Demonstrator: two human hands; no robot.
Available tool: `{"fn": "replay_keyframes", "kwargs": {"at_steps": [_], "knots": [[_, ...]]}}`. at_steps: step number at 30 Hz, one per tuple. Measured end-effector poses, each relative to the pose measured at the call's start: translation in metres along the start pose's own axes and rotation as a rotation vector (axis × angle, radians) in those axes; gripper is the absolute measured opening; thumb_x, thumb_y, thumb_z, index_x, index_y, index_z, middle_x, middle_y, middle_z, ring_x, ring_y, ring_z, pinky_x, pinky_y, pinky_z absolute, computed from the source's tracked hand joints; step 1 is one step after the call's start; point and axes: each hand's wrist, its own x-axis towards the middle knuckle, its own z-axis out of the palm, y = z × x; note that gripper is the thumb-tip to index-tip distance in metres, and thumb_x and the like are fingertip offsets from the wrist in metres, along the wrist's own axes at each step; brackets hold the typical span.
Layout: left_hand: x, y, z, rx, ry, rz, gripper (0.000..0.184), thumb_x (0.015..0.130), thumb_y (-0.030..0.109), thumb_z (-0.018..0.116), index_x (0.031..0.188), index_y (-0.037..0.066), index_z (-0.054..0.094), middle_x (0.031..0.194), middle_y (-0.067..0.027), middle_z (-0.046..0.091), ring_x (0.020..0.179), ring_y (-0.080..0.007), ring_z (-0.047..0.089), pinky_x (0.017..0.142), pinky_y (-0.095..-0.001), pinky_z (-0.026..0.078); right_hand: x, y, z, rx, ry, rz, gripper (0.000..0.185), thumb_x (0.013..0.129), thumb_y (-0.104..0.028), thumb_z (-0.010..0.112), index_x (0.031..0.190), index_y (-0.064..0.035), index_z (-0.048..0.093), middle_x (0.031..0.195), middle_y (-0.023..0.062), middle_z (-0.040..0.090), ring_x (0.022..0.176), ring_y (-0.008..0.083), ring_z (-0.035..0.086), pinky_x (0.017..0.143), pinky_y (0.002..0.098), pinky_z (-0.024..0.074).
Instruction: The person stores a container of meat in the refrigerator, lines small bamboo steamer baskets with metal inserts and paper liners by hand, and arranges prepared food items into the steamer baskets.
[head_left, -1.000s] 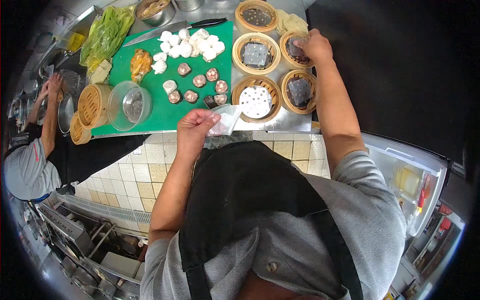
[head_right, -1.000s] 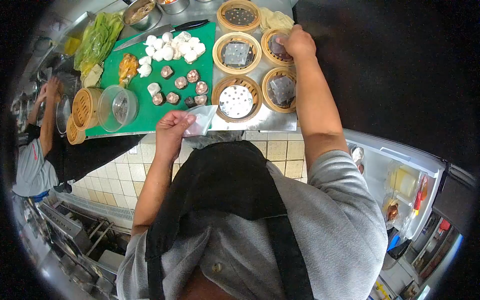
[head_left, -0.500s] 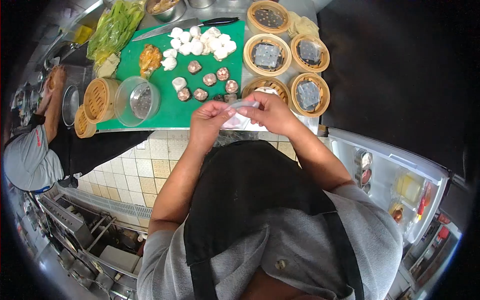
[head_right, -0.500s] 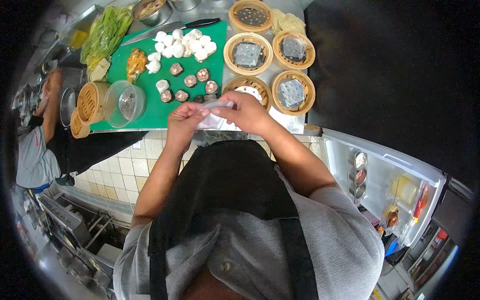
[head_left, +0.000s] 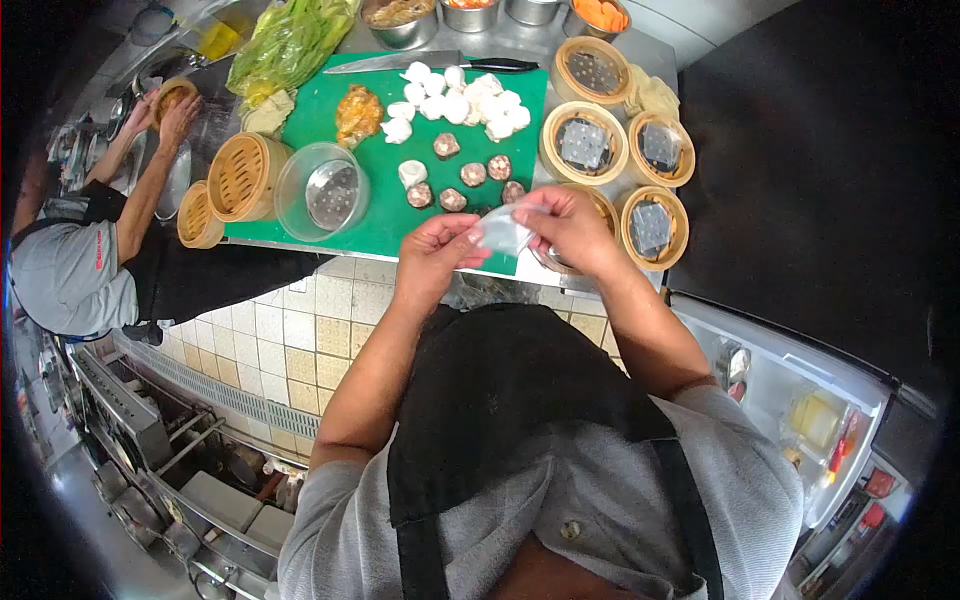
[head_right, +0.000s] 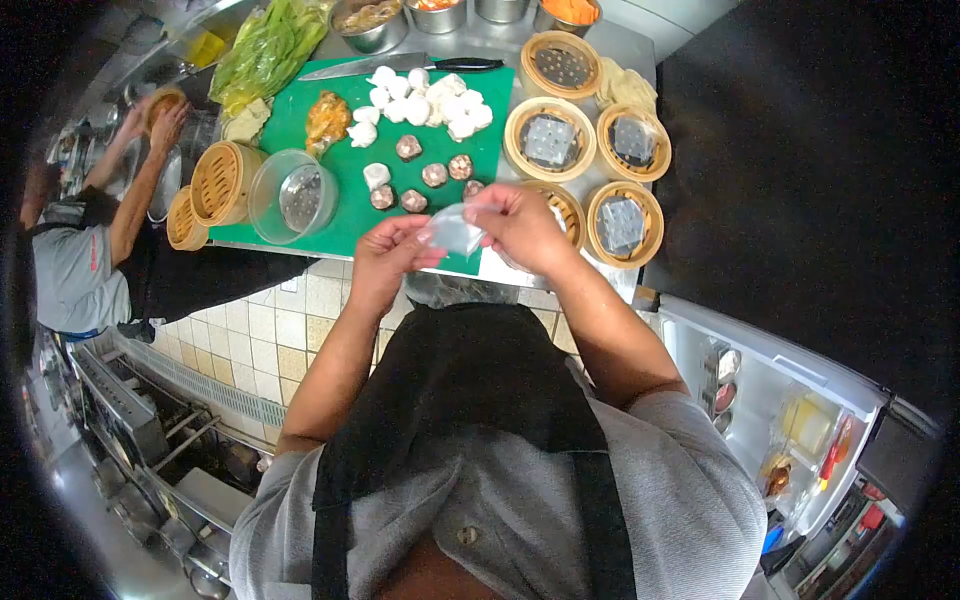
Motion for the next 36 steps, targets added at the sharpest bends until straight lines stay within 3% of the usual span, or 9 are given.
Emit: {"fn": "replay_keyframes", "kwargs": {"at_steps": [5, 6, 10, 18, 21, 29, 34, 36], "knots": [[0.020, -0.001, -0.061, 0.153, 0.203, 0.166, 0.019, 0.095, 0.013, 0.070, 0.107, -0.002, 0.067, 0.092, -0.0110, 0.073, 0.070, -0.0179, 0.071, 0.063, -0.0296, 0.058, 0.047, -0.039, -0.041, 0.111, 0.186, -0.101, 0.011, 0.094, -0.012, 0.070, 0.101, -0.0038, 0.070, 0.079, 0.0013, 0.069, 0.058, 0.0057, 0.058, 0.050, 0.0212, 0.0479], [0.025, -0.004, -0.069, 0.108, 0.258, 0.182, 0.017, 0.094, 0.013, 0.072, 0.102, -0.001, 0.069, 0.083, -0.0069, 0.070, 0.063, -0.0132, 0.067, 0.057, -0.0251, 0.054, 0.057, -0.053, -0.049, 0.062, 0.234, -0.138, 0.011, 0.094, -0.012, 0.070, 0.101, -0.0034, 0.070, 0.078, 0.0011, 0.069, 0.058, 0.0060, 0.059, 0.051, 0.0213, 0.0480], [0.033, -0.029, -0.096, 0.163, 0.323, 0.230, 0.016, 0.095, 0.015, 0.071, 0.092, 0.000, 0.067, 0.073, -0.0029, 0.065, 0.055, -0.0088, 0.061, 0.049, -0.0227, 0.049, 0.100, -0.100, -0.073, 0.006, 0.381, -0.284, 0.013, 0.094, -0.014, 0.071, 0.099, -0.0032, 0.069, 0.078, 0.0010, 0.068, 0.059, 0.0069, 0.059, 0.051, 0.0221, 0.0486], [0.039, -0.035, -0.096, 0.306, 0.341, 0.273, 0.020, 0.094, 0.017, 0.072, 0.086, 0.000, 0.066, 0.068, -0.0011, 0.063, 0.054, -0.0070, 0.059, 0.048, -0.0231, 0.048, 0.198, -0.146, -0.099, -0.095, 0.546, -0.324, 0.017, 0.092, -0.018, 0.073, 0.098, -0.0032, 0.068, 0.078, 0.0033, 0.068, 0.058, 0.0092, 0.061, 0.050, 0.0237, 0.0492], [0.038, -0.032, -0.094, 0.312, 0.333, 0.286, 0.021, 0.094, 0.018, 0.073, 0.085, 0.000, 0.066, 0.067, -0.0009, 0.063, 0.054, -0.0071, 0.059, 0.048, -0.0231, 0.048, 0.220, -0.151, -0.107, -0.137, 0.614, -0.248, 0.018, 0.093, -0.018, 0.071, 0.101, -0.0032, 0.069, 0.083, 0.0016, 0.069, 0.063, 0.0077, 0.061, 0.055, 0.0235, 0.0512], [0.036, -0.034, -0.094, 0.393, 0.332, 0.301, 0.015, 0.095, 0.012, 0.070, 0.086, 0.000, 0.065, 0.069, -0.0017, 0.064, 0.054, -0.0074, 0.058, 0.050, -0.0237, 0.049, 0.286, -0.158, -0.142, -0.185, 0.746, -0.193, 0.021, 0.089, -0.019, 0.074, 0.098, -0.0010, 0.068, 0.078, 0.0056, 0.067, 0.057, 0.0127, 0.060, 0.048, 0.0264, 0.0479], [0.034, -0.031, -0.090, 0.414, 0.351, 0.342, 0.016, 0.095, 0.011, 0.070, 0.085, 0.001, 0.064, 0.068, -0.0010, 0.063, 0.055, -0.0068, 0.058, 0.050, -0.0236, 0.050, 0.319, -0.154, -0.149, -0.325, 0.766, -0.178, 0.040, 0.086, -0.024, 0.078, 0.114, -0.0007, 0.062, 0.078, 0.0078, 0.068, 0.057, 0.0149, 0.061, 0.049, 0.0289, 0.0479], [0.035, -0.034, -0.092, 0.415, 0.358, 0.343, 0.016, 0.094, 0.010, 0.071, 0.083, 0.001, 0.064, 0.067, -0.0011, 0.063, 0.055, -0.0063, 0.058, 0.050, -0.0230, 0.049, 0.318, -0.162, -0.143, -0.661, 0.695, -0.028, 0.052, 0.084, -0.028, 0.078, 0.123, 0.0014, 0.059, 0.089, 0.0140, 0.072, 0.070, 0.0219, 0.070, 0.064, 0.0333, 0.0575]]}}
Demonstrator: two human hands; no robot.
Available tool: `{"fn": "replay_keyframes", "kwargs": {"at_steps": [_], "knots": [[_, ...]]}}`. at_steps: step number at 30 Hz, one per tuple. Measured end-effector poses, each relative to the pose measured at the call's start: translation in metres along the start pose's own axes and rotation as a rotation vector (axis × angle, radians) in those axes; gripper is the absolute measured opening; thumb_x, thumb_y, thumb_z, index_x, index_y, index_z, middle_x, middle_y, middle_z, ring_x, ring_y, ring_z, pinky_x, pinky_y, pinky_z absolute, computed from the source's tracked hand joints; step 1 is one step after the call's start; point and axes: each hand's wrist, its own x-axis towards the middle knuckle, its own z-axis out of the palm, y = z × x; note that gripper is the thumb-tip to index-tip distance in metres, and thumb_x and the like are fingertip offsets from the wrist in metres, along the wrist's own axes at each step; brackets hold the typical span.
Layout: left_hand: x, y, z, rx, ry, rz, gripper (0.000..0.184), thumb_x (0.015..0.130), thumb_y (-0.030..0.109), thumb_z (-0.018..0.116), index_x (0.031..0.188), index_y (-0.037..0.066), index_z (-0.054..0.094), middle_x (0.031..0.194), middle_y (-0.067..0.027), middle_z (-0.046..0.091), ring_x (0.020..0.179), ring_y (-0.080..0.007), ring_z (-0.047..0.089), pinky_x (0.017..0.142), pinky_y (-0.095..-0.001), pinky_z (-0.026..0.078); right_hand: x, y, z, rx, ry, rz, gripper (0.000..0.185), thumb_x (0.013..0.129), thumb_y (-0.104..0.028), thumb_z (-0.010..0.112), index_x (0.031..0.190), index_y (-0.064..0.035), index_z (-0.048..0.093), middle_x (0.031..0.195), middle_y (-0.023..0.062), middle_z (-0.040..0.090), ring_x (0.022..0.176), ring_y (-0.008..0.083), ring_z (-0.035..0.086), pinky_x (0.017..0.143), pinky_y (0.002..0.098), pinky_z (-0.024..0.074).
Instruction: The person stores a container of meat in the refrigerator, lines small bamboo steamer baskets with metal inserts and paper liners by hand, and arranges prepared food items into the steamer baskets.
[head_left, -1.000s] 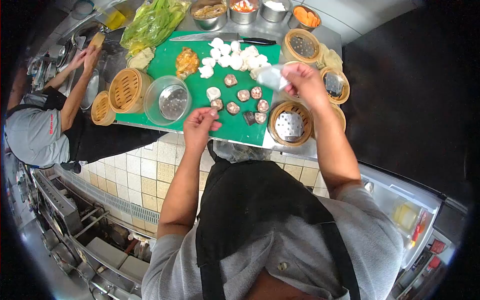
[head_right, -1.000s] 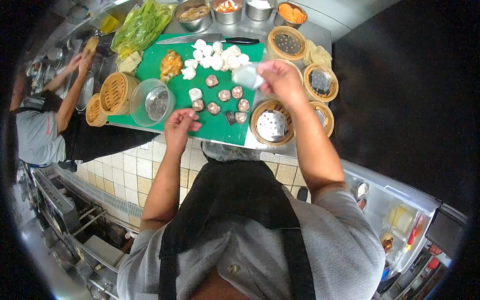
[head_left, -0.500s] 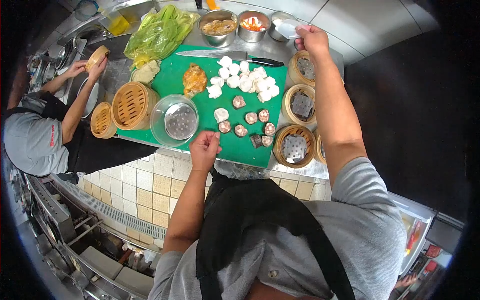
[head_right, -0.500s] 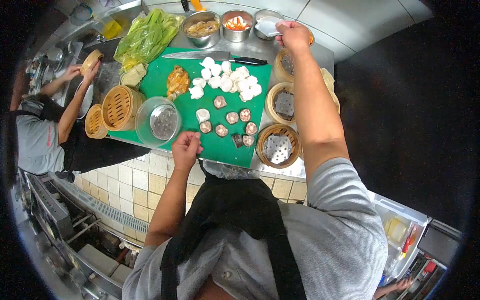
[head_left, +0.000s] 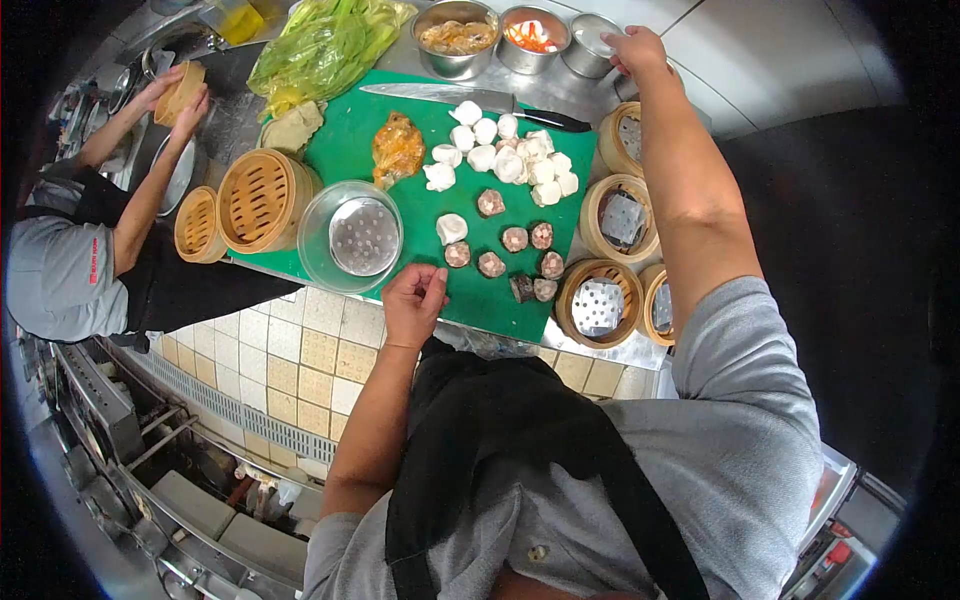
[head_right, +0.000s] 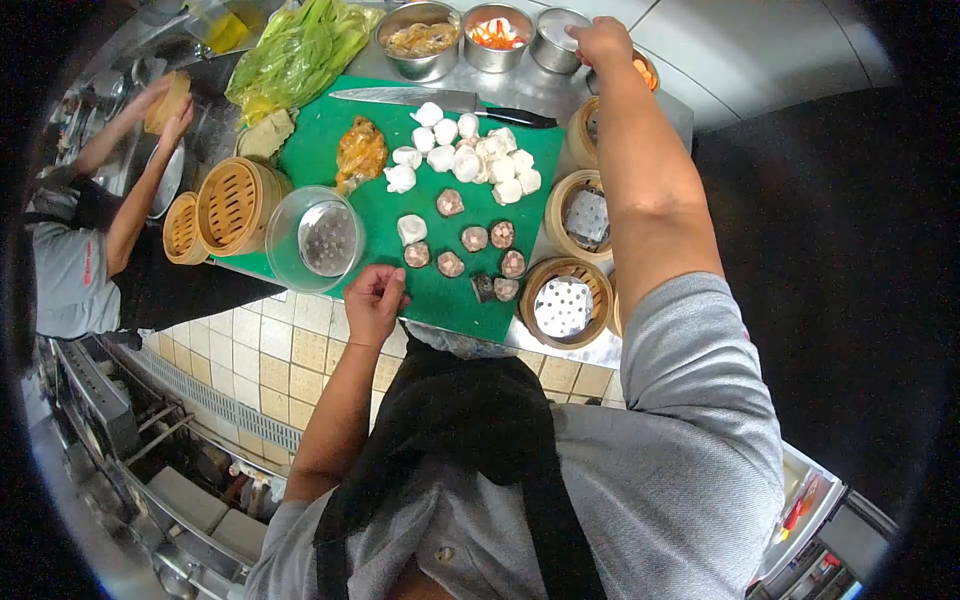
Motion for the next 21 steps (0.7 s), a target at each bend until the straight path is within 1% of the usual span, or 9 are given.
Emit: {"fn": "replay_keyframes", "kwargs": {"at_steps": [3, 7, 9, 13, 15, 16, 18, 20, 21], "knots": [[0.000, 0.002, 0.001, -0.019, 0.004, 0.004, 0.016, 0.093, 0.010, 0.073, 0.082, 0.001, 0.065, 0.067, -0.0013, 0.063, 0.054, -0.0058, 0.059, 0.050, -0.0225, 0.047, 0.033, 0.026, 0.018, -0.259, 0.206, -0.229, 0.050, 0.082, -0.026, 0.080, 0.119, -0.0011, 0.056, 0.084, 0.0117, 0.070, 0.058, 0.0176, 0.064, 0.053, 0.0320, 0.0514], [0.000, 0.001, 0.001, -0.029, 0.001, -0.002, 0.016, 0.093, 0.010, 0.072, 0.083, 0.001, 0.065, 0.066, -0.0014, 0.063, 0.055, -0.0060, 0.059, 0.050, -0.0227, 0.047, 0.036, 0.033, 0.019, -0.323, 0.191, -0.242, 0.049, 0.081, -0.026, 0.080, 0.116, -0.0010, 0.057, 0.086, 0.0118, 0.070, 0.057, 0.0194, 0.065, 0.057, 0.0330, 0.0541], [0.000, 0.002, 0.000, -0.026, 0.002, -0.006, 0.016, 0.094, 0.011, 0.072, 0.083, 0.001, 0.065, 0.066, -0.0015, 0.063, 0.055, -0.0058, 0.058, 0.050, -0.0227, 0.048, 0.056, 0.045, 0.022, 0.123, -0.022, -0.068, 0.049, 0.081, -0.023, 0.079, 0.118, -0.0006, 0.056, 0.086, 0.0102, 0.071, 0.064, 0.0184, 0.068, 0.065, 0.0330, 0.0564], [0.000, 0.003, 0.001, -0.001, 0.004, -0.026, 0.016, 0.094, 0.010, 0.072, 0.084, 0.001, 0.065, 0.068, -0.0014, 0.064, 0.056, -0.0050, 0.058, 0.050, -0.0226, 0.049, 0.051, 0.039, 0.013, 0.260, -0.169, -0.121, 0.049, 0.081, -0.023, 0.080, 0.120, -0.0028, 0.059, 0.087, 0.0087, 0.071, 0.076, 0.0179, 0.070, 0.071, 0.0339, 0.0564], [-0.001, -0.002, 0.001, -0.032, -0.001, -0.036, 0.016, 0.094, 0.010, 0.072, 0.083, 0.001, 0.065, 0.068, -0.0016, 0.064, 0.056, -0.0050, 0.058, 0.050, -0.0226, 0.049, 0.004, 0.013, -0.001, -0.048, 0.033, -0.270, 0.025, 0.081, -0.013, 0.073, 0.103, -0.0042, 0.069, 0.093, 0.0171, 0.074, 0.083, 0.0323, 0.070, 0.073, 0.0410, 0.0564], [-0.001, -0.003, 0.001, -0.065, -0.003, -0.043, 0.016, 0.094, 0.010, 0.072, 0.083, 0.000, 0.064, 0.069, -0.0018, 0.064, 0.056, -0.0050, 0.058, 0.050, -0.0227, 0.050, -0.009, 0.013, -0.003, -0.048, 0.034, -0.270, 0.025, 0.081, -0.013, 0.073, 0.103, -0.0042, 0.069, 0.093, 0.0171, 0.074, 0.083, 0.0323, 0.070, 0.073, 0.0410, 0.0564], [0.000, -0.001, 0.001, -0.064, -0.007, -0.030, 0.016, 0.093, 0.010, 0.072, 0.083, 0.000, 0.064, 0.069, -0.0019, 0.064, 0.056, -0.0053, 0.059, 0.050, -0.0228, 0.050, -0.033, 0.010, -0.007, -0.225, 0.176, -0.561, 0.037, 0.084, -0.019, 0.076, 0.117, -0.0082, 0.065, 0.105, 0.0158, 0.073, 0.093, 0.0301, 0.070, 0.082, 0.0407, 0.0552], [0.000, 0.001, 0.001, -0.063, -0.004, -0.018, 0.016, 0.093, 0.010, 0.072, 0.083, 0.000, 0.064, 0.069, -0.0020, 0.064, 0.057, -0.0056, 0.059, 0.050, -0.0230, 0.050, -0.098, -0.012, -0.007, -0.154, -0.021, -0.508, 0.044, 0.082, -0.024, 0.080, 0.120, -0.0067, 0.065, 0.083, 0.0063, 0.069, 0.080, 0.0162, 0.067, 0.073, 0.0336, 0.0547], [0.000, 0.003, 0.001, -0.036, -0.006, -0.024, 0.015, 0.094, 0.010, 0.071, 0.085, 0.000, 0.064, 0.069, -0.0017, 0.063, 0.056, -0.0063, 0.058, 0.050, -0.0232, 0.050, -0.123, -0.005, 0.003, -0.141, -0.147, -0.491, 0.039, 0.081, -0.036, 0.080, 0.112, -0.0137, 0.072, 0.098, 0.0136, 0.074, 0.089, 0.0289, 0.071, 0.082, 0.0392, 0.0552]]}}
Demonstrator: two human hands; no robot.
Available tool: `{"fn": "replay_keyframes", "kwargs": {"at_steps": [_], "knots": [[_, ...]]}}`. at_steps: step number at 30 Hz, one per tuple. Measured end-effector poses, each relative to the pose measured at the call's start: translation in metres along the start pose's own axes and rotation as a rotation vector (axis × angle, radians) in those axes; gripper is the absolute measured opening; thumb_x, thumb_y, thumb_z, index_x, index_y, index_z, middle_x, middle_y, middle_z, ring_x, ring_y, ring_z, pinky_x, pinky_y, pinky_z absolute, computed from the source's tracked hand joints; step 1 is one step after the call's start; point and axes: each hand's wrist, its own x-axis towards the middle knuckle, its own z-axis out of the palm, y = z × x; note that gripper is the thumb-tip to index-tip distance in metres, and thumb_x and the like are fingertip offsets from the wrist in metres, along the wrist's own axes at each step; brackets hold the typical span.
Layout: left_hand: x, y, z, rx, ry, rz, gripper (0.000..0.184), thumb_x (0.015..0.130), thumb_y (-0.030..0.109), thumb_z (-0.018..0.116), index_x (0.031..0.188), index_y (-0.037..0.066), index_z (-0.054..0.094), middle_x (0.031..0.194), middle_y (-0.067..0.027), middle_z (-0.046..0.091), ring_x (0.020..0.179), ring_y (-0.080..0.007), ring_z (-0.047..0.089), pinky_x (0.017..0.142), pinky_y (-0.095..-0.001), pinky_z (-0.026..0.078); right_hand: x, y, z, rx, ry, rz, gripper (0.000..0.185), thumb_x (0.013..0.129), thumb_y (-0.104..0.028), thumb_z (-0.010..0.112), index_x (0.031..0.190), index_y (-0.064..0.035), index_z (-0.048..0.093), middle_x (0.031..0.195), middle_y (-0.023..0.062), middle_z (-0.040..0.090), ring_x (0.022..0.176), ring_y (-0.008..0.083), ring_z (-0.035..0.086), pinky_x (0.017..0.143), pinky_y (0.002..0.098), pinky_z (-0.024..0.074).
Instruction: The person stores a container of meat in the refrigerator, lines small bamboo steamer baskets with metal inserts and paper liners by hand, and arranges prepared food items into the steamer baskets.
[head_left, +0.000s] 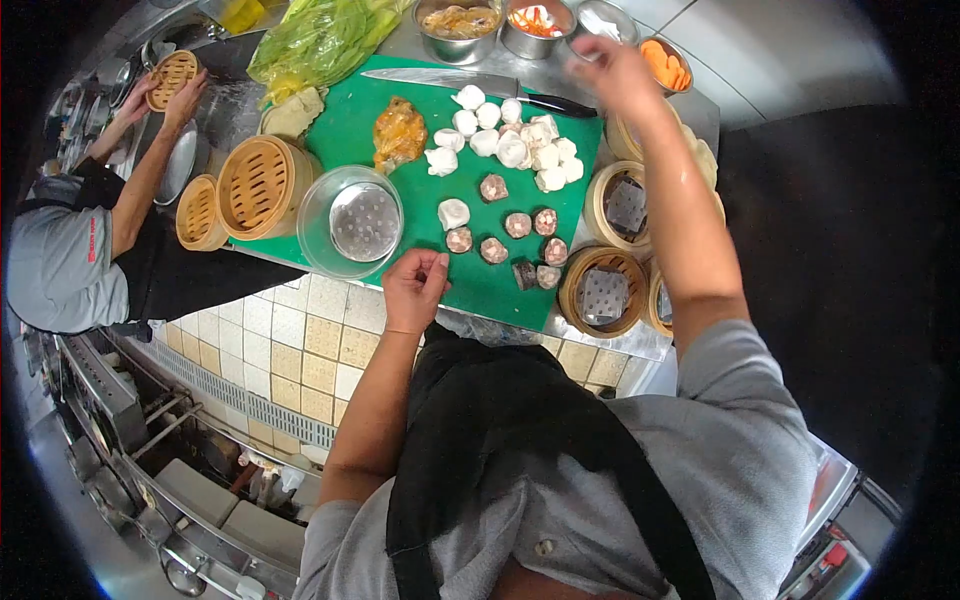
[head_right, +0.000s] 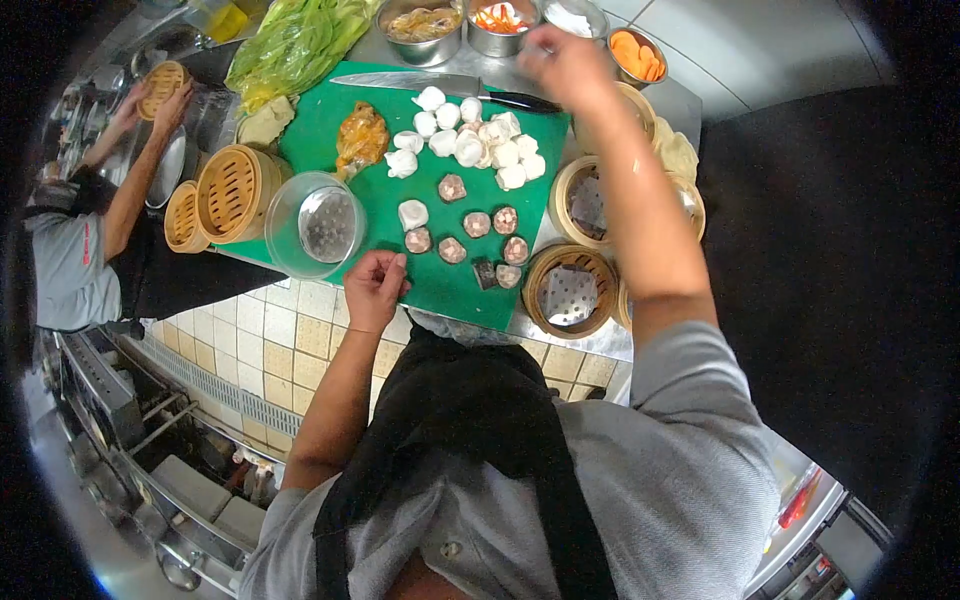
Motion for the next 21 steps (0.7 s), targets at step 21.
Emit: {"fn": "replay_keyframes", "kwargs": {"at_steps": [21], "knots": [[0.002, -0.005, 0.000, -0.046, 0.000, 0.008, 0.018, 0.094, 0.012, 0.072, 0.082, 0.001, 0.065, 0.065, -0.0006, 0.063, 0.053, -0.0057, 0.058, 0.049, -0.0217, 0.047, -0.119, -0.087, 0.093, 0.315, -0.059, -0.103, 0.042, 0.079, -0.028, 0.081, 0.115, -0.0092, 0.069, 0.109, 0.0170, 0.069, 0.102, 0.0329, 0.065, 0.092, 0.0432, 0.0508]]}}
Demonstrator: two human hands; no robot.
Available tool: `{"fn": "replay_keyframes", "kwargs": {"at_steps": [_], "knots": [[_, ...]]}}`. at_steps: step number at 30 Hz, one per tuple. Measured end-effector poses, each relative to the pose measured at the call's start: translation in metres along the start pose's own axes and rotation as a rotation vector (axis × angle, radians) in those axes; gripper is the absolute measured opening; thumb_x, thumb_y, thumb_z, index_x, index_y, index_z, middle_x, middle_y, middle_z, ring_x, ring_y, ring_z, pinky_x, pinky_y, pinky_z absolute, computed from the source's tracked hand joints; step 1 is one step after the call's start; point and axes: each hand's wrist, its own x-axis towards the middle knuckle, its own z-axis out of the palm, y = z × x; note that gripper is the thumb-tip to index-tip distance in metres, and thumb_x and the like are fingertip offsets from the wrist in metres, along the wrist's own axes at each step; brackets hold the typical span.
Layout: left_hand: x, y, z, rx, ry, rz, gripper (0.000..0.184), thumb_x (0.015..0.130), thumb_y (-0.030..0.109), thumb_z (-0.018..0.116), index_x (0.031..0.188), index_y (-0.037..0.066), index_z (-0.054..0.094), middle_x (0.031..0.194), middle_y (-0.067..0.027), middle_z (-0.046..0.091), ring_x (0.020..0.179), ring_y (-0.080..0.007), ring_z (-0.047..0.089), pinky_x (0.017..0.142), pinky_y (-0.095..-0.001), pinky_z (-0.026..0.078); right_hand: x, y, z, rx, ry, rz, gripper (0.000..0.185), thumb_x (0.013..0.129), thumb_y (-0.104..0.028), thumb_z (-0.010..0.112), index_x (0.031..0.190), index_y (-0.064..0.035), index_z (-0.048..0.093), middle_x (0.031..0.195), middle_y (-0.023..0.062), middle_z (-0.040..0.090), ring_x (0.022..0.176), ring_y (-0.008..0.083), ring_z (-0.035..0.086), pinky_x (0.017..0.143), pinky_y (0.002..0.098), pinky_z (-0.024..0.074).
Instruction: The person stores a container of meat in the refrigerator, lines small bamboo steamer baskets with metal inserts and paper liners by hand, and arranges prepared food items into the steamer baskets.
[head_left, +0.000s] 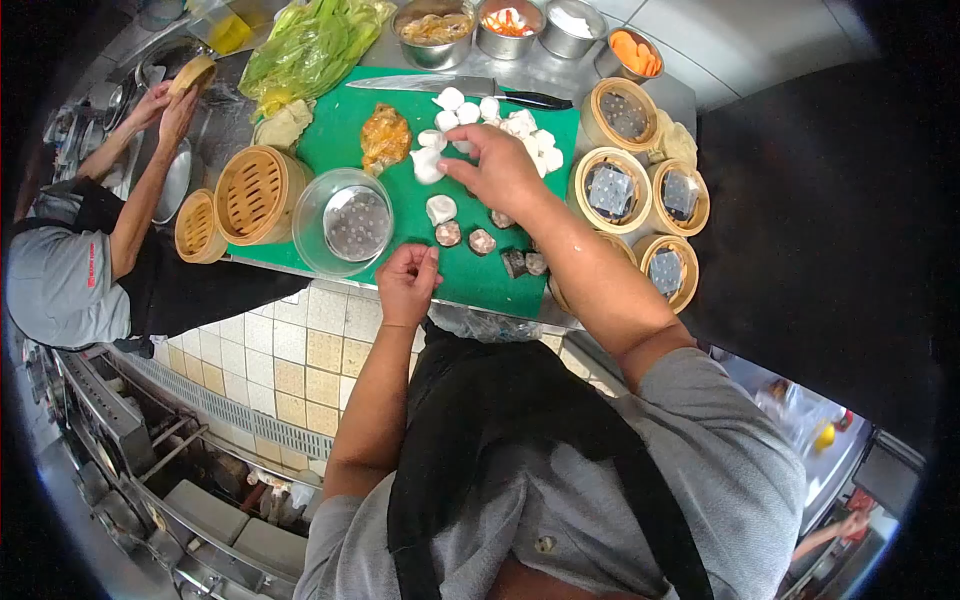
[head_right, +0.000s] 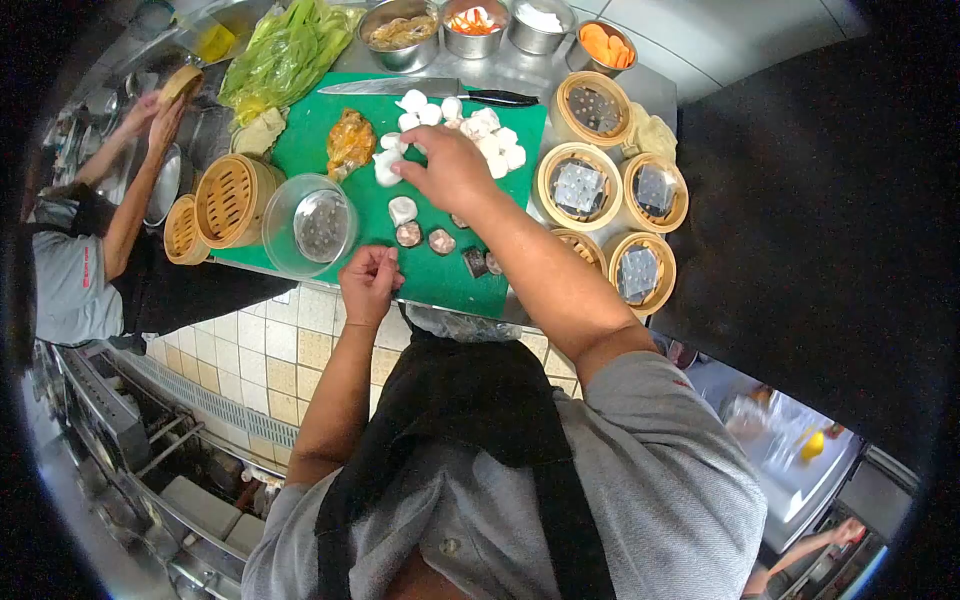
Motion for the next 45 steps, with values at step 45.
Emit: {"fn": "replay_keyframes", "kwargs": {"at_steps": [45], "knots": [[0.006, 0.002, -0.007, -0.051, -0.090, -0.114, 0.012, 0.094, 0.011, 0.069, 0.096, 0.000, 0.066, 0.078, -0.0042, 0.067, 0.062, -0.0104, 0.064, 0.054, -0.0249, 0.053, -0.020, 0.073, -0.086, 1.475, -0.254, 0.464, 0.045, 0.101, -0.033, 0.058, 0.132, -0.0016, 0.054, 0.129, 0.0226, 0.064, 0.109, 0.0365, 0.069, 0.082, 0.0410, 0.0621]]}}
